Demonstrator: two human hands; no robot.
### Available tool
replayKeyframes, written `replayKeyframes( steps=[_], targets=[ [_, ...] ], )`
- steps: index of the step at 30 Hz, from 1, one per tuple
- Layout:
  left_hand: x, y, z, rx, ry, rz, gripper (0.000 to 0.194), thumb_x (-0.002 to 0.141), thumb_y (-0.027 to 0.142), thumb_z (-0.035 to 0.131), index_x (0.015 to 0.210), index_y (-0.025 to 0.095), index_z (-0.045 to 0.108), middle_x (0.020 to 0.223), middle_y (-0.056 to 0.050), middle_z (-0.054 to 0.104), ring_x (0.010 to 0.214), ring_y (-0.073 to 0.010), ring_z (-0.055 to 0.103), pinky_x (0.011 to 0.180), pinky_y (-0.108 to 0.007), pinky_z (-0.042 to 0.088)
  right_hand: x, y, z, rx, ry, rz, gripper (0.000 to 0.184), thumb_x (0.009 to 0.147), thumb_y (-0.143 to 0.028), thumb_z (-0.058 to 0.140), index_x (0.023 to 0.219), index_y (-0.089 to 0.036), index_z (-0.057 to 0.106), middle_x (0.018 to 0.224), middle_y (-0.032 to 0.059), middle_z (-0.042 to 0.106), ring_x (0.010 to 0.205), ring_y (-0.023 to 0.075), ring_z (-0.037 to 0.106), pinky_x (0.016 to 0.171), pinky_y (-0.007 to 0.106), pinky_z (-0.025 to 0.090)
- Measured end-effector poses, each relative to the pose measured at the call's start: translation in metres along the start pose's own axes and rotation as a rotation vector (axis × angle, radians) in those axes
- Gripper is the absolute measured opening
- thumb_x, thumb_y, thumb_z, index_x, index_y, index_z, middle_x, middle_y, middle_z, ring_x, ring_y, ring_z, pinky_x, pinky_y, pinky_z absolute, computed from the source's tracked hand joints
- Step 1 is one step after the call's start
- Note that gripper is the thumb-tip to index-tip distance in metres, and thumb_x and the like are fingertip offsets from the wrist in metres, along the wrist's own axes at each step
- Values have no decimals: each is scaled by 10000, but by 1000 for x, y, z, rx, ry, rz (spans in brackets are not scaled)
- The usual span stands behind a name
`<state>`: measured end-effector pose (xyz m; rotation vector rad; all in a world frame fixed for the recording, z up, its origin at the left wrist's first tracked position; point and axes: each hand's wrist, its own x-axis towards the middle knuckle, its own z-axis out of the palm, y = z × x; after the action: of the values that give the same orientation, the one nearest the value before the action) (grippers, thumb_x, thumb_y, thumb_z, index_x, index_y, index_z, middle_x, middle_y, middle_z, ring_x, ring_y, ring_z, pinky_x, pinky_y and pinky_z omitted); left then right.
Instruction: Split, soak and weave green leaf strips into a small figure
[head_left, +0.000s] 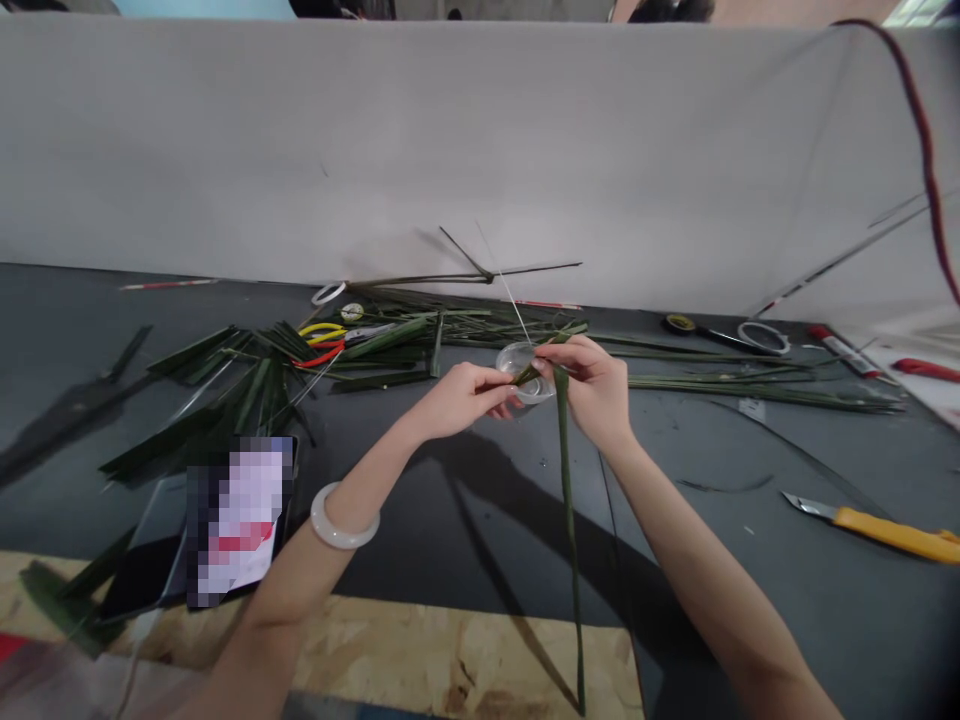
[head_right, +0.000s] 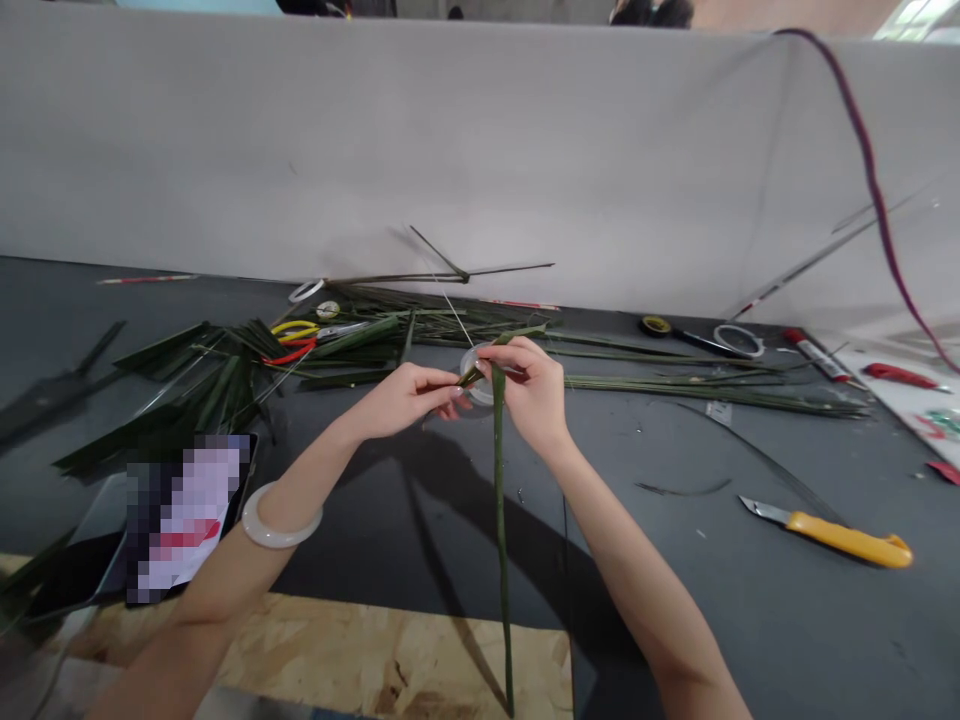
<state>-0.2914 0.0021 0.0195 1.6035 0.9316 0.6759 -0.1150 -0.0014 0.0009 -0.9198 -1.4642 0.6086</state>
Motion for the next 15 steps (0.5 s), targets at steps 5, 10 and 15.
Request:
replayKeyframes(
  steps=[5,10,15],
  targets=[
    [-1,3,2,101,35,47,180,837,196,528,757,138,679,639,-14,656,564,-95,585,587,-202,464,0,0,0,22,7,16,73,732,-272,722,787,-227,740,723,-6,579,629,112,566,549,251,473],
    [-1,-2,0,222,76,116,182,809,289,574,815,141,679,666,-9,644,567,-102,540,577,-213,424,1,3,0,46,27,40,86,726,-287,731,776,-219,747,678,-12,549,578,102,530,512,254,435],
    [2,-9,-2,223,101,131,205,772,297,613,858,131,696,699,-15,643,606,-116,534,597,-229,409,1,1,-1,73,19,95,142,706,-331,748,777,-209,756,686,-7,549,576,105,538,527,266,478]
  ],
)
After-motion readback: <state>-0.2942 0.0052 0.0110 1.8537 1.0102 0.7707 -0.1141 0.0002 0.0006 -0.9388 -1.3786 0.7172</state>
